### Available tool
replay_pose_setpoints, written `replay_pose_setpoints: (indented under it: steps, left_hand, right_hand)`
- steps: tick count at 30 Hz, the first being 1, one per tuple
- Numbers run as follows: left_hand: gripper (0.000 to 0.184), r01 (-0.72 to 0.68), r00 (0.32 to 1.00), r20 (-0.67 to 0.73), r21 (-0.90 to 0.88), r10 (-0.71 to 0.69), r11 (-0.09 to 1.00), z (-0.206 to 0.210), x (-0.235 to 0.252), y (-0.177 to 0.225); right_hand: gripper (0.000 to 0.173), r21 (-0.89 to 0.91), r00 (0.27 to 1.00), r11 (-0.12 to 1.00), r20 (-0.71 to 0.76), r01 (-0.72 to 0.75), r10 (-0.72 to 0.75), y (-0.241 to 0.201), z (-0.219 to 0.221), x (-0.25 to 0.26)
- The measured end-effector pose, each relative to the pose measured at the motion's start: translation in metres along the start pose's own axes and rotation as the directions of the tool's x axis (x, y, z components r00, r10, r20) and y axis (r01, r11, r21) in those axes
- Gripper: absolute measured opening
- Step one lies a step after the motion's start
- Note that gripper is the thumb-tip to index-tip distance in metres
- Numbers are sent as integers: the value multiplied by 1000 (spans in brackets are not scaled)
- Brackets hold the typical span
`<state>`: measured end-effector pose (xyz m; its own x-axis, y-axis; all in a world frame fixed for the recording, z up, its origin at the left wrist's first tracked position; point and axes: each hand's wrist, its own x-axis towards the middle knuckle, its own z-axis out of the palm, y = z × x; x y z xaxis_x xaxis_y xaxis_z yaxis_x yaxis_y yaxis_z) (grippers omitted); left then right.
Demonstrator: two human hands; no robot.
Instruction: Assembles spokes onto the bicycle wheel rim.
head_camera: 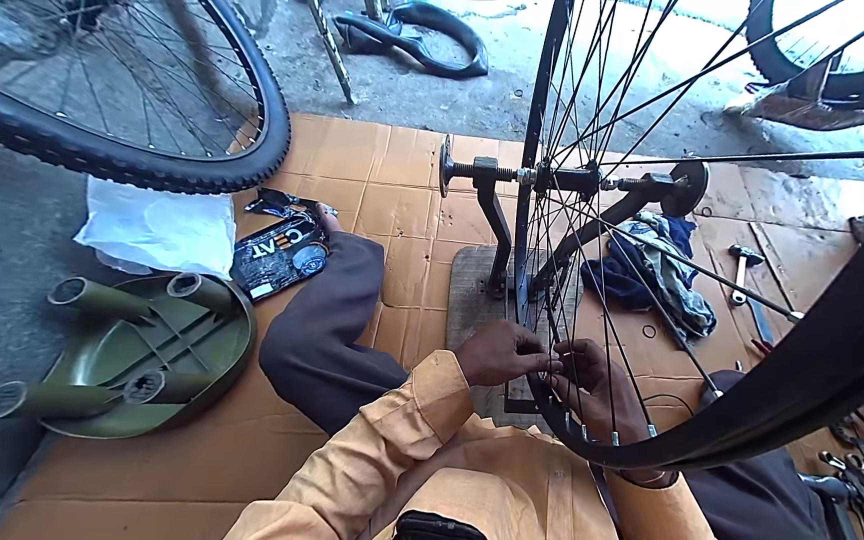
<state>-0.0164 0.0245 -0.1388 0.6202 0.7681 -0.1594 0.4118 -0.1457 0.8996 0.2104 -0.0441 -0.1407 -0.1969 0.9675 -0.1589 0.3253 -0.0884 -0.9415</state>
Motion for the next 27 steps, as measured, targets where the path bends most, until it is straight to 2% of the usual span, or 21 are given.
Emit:
replay_pose_setpoints:
  steps: [3,5,7,9,11,13,15,19,23,25,27]
  left_hand:
    - [37,90,989,-129,170,-68,981,8,-2,11]
    - [40,89,988,-143,194,-62,977,8,-4,14]
    - [37,49,988,-152,130,-29,990,6,-7,10]
    - [38,35,978,-205,-10,-36,999,6,-8,2]
    - [41,48,947,-309,-125,-85,991,5,-7,-5]
    - [35,62,924,-365,-144,-111,988,6,-4,-8]
    - [32,79,946,-302,-123,-113,989,6,-2,-7]
    - [32,86,964,-229,-213,-136,973,10,2,-1]
    - [31,63,950,-280,-270,-141,961,11,4,-1]
    - [32,65,947,-292,-233,-133,970,10,3,1]
    - [26,57,951,-289,-184,-109,981,9,3,2]
  right_hand:
    - [37,-76,999,996,-1,-46,46,5,0,0]
    - [33,-49,998,997,22,-55,56,-5,-3,2]
    - [29,62,998,997,53,-39,36,-16,-5,3]
    - [27,133,997,990,74,-40,30,-18,-11,2]
    - [28,147,998,988,50,-44,37,-19,-15,2]
    - [27,131,998,990,-3,-58,59,-21,-17,2]
    - [28,90,997,994,-50,-61,66,-21,-16,2]
    - [28,32,991,995,-97,-92,95,-20,-11,4]
    - [25,-20,994,999,-103,-42,39,-19,-3,3]
    - [23,-120,996,992,-91,-30,19,-22,-1,3]
    - [26,-105,997,994,-70,-23,16,-22,1,1]
